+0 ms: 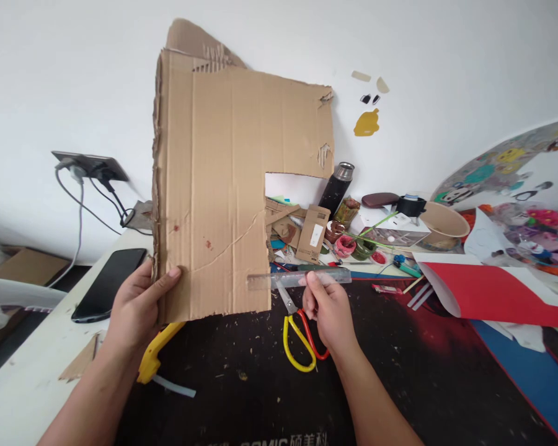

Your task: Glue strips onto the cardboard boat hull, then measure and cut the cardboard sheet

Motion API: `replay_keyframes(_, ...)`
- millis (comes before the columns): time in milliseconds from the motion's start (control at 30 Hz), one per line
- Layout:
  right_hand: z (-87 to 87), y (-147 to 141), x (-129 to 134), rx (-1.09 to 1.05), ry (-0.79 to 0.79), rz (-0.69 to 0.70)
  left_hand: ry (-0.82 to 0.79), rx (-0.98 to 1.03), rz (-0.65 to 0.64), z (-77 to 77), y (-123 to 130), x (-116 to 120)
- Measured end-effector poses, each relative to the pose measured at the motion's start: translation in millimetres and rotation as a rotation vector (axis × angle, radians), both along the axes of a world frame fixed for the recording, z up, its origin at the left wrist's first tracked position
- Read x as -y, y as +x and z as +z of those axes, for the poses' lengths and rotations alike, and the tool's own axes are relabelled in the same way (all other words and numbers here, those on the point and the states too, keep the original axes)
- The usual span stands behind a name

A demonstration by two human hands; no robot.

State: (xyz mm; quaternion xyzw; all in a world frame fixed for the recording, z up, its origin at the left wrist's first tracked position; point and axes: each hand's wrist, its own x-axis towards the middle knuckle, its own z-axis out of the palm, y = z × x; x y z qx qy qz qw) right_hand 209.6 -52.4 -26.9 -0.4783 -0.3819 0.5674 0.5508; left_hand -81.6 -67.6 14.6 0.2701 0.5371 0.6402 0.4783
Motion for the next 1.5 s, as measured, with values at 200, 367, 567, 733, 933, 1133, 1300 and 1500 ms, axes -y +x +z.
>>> replay_keyframes(200, -2.3, 1.3, -0.7, 0.010, 0.013, 0.001, -0.014, -0.024, 0.020, 1.7, 1.3, 0.7)
replay_keyframes(367, -2.8, 1.0, -0.7, 0.006, 0.010, 0.000, -0.016, -0.022, 0.023, 1.2, 1.0, 0.5)
replay_keyframes(567, -2.3, 0.5, -1.1, 0.011, 0.023, 0.002, 0.003, -0.008, 0.015, 0.0, -1.0, 0.1)
replay_keyframes(733, -3.1, 0.5, -0.3, 0.004, 0.019, -0.002, 0.017, -0.009, 0.008, -0.1, -1.7, 1.0)
replay_keyframes(933, -3.3, 0.2, -0.7, -0.002, 0.017, -0.004, 0.005, -0.044, -0.020, -0.9, -3.0, 3.6)
replay_keyframes(1133, -4.7, 0.6, -1.4, -0.009, 0.025, 0.002, -0.046, -0.090, -0.048, -1.6, -3.7, 3.6)
replay_keyframes(1300, -4.8, 0.7, -0.8, -0.012, 0.018, 0.006, -0.055, -0.098, -0.051, -2.2, -3.2, 3.1)
replay_keyframes(1500, -3.2, 0.1, -1.3, 0.000, 0.016, 0.006, -0.044, -0.086, -0.041, -1.7, -3.5, 3.7)
